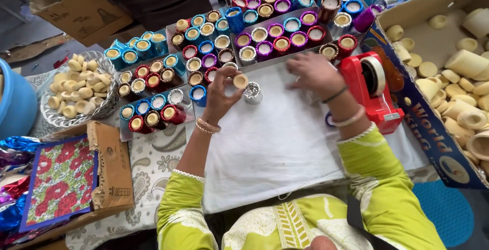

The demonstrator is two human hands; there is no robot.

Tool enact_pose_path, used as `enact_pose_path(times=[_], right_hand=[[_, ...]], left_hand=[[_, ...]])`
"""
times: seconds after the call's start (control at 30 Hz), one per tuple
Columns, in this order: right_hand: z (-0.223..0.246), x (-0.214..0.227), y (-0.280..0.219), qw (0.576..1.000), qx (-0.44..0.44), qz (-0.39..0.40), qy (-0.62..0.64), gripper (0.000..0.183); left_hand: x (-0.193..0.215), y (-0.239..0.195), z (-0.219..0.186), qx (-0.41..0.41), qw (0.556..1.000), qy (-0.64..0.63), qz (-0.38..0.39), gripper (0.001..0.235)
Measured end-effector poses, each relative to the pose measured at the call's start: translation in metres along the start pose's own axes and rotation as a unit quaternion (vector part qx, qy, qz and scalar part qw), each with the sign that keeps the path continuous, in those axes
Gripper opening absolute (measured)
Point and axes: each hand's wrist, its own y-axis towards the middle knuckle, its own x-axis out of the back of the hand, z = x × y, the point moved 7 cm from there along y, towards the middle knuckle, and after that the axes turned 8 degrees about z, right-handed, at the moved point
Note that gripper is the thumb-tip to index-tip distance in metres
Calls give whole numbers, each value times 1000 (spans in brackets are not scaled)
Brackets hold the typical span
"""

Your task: The person wraps small, cream-colored cylindrical candles in shiny metallic foil sheets. They fold the foil around each candle, secure it with tape, and place the finished items into trays. The person also handles a white cloth and various colored foil sheets.

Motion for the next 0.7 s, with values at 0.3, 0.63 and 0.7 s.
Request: enact_pose_path(times=[0.3, 0.63, 0.7], right_hand=[[-11, -12, 2, 992, 72, -48, 89, 23], [97, 32, -20, 898, 260, -291, 204, 26], [86, 32, -11, 905, 258, -213, 261, 20]], left_hand=[[-11, -3, 1, -2, 1000, -7, -11, 72], [-23, -7, -4, -2, 998, 31, -50, 85], [-23, -4, -11, -20, 998, 39, -44, 87]])
